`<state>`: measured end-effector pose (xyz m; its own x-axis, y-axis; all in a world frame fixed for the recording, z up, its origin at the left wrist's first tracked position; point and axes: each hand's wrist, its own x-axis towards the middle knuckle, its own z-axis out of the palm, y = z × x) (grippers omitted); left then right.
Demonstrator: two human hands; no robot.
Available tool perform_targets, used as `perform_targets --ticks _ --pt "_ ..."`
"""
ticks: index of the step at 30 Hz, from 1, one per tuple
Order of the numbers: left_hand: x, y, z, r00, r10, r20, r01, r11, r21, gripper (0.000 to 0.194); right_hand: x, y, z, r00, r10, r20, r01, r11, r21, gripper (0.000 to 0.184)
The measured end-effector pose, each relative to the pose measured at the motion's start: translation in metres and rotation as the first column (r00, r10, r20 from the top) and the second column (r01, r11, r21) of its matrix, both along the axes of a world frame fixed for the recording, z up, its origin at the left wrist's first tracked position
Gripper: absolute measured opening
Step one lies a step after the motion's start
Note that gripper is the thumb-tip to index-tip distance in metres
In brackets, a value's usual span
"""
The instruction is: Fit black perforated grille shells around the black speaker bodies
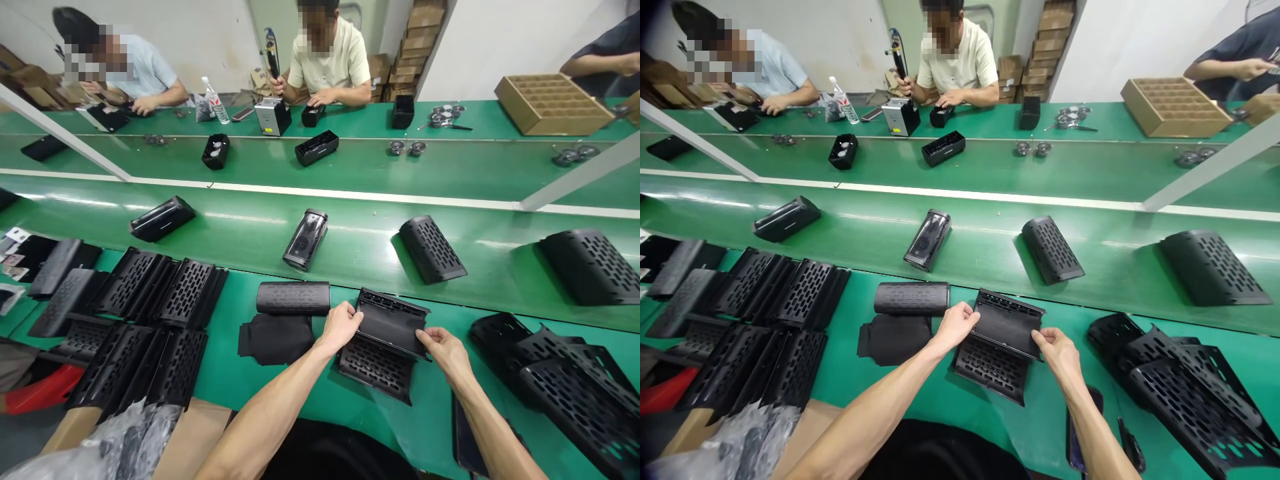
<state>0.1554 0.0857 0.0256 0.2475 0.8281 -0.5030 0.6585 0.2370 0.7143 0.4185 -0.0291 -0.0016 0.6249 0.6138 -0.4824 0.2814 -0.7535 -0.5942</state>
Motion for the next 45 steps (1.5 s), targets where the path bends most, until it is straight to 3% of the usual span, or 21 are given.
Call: perform_targets --ticks 3,6,11,17,24,30,35,45 --pt "0.0 0.001 -0.001 1.0 0.018 -0.005 -0.018 1.0 -0.013 0.011 -0.004 -0.001 0.0 0.997 -0.056 -0.052 0.059 0.997 0.054 0.046" --pt "-0.003 -0.001 0.005 0.999 0.046 0.017 -0.045 0.999 -0.005 0.01 -0.009 -0.003 0.01 0.989 -0.107 -0.106 0.119 0.986 0.116 0.051" --pt "-0.014 -0.002 0.024 0.985 0.11 0.131 -0.112 0.994 0.007 0.014 -0.022 -0.003 0.047 0.941 -0.141 -0.308 0.217 0.949 0.23 0.061" --pt "-0.043 -0.006 0.059 0.941 0.149 0.304 -0.128 0.988 -0.088 0.024 -0.047 -0.003 0.089 0.799 -0.079 -0.597 0.302 0.91 0.285 0.069" --pt "-0.073 -0.017 0.081 0.783 0.255 0.567 -0.177 0.966 -0.19 0.029 -0.071 -0.004 0.118 0.667 -0.09 -0.739 0.398 0.882 0.251 0.057" --pt "-0.087 -0.026 0.084 0.693 0.32 0.645 -0.213 0.947 -0.241 0.031 -0.082 -0.01 0.132 0.665 -0.017 -0.747 0.368 0.878 0.307 0.052" --pt "-0.093 -0.029 0.083 0.655 0.349 0.67 -0.235 0.937 -0.259 0.027 -0.089 -0.012 0.14 0.685 -0.048 -0.727 0.377 0.877 0.298 0.053" --pt "-0.096 -0.031 0.084 0.618 0.382 0.687 -0.264 0.924 -0.277 0.033 -0.091 -0.013 0.136 0.663 -0.028 -0.748 0.363 0.886 0.289 0.048"
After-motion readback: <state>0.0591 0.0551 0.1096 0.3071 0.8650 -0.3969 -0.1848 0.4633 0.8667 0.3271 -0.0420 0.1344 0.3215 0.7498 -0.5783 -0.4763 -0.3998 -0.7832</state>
